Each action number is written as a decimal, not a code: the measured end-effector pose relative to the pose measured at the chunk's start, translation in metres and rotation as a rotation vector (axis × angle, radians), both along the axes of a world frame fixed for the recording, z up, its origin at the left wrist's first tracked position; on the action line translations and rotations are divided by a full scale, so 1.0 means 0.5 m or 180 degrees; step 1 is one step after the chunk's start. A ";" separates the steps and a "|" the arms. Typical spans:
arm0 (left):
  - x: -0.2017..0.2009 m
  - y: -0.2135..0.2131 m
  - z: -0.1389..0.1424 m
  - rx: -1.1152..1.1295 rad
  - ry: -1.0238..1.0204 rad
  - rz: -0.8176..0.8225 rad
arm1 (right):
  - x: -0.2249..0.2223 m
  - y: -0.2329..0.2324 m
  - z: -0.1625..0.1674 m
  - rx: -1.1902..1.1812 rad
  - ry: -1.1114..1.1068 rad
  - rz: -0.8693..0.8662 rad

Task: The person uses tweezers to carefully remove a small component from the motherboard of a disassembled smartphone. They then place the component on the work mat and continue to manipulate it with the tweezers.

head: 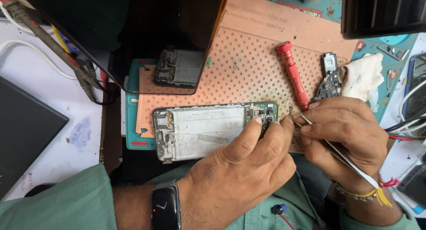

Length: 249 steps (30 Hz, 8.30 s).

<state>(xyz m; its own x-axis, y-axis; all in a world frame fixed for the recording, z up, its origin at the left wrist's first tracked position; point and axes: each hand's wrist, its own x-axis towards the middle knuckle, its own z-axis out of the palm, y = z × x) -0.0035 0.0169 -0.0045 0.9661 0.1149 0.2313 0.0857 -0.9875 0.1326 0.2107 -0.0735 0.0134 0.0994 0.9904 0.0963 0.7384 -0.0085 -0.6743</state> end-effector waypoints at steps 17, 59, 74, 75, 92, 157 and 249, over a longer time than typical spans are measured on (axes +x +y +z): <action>0.002 -0.001 0.006 0.0055 0.0018 0.0084 | -0.005 0.008 0.008 0.0098 -0.0410 0.0369; -0.001 -0.001 0.004 -0.0021 0.0007 0.0080 | -0.018 0.010 0.009 0.0118 -0.0387 0.0215; 0.000 0.000 0.007 0.0070 -0.0010 0.0104 | -0.018 0.002 0.004 0.0204 -0.0886 0.0398; 0.000 0.000 0.007 0.0085 -0.0010 0.0105 | -0.018 0.002 0.004 0.0208 -0.0882 0.0384; 0.000 0.002 0.009 0.0142 0.0070 0.0013 | -0.016 -0.003 0.002 0.0263 -0.0892 0.0436; 0.004 -0.006 0.010 0.0013 -0.0203 0.0252 | -0.015 0.010 0.009 0.0091 -0.0090 0.0119; -0.001 -0.013 -0.002 -0.0106 -0.0098 0.0004 | -0.005 0.001 0.001 0.0083 0.0079 0.0041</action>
<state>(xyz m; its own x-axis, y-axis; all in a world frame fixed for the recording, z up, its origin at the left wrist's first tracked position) -0.0042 0.0102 -0.0056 0.9584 0.1242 0.2569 0.0822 -0.9823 0.1680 0.2082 -0.0731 0.0137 0.0892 0.9888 0.1198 0.7213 0.0188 -0.6923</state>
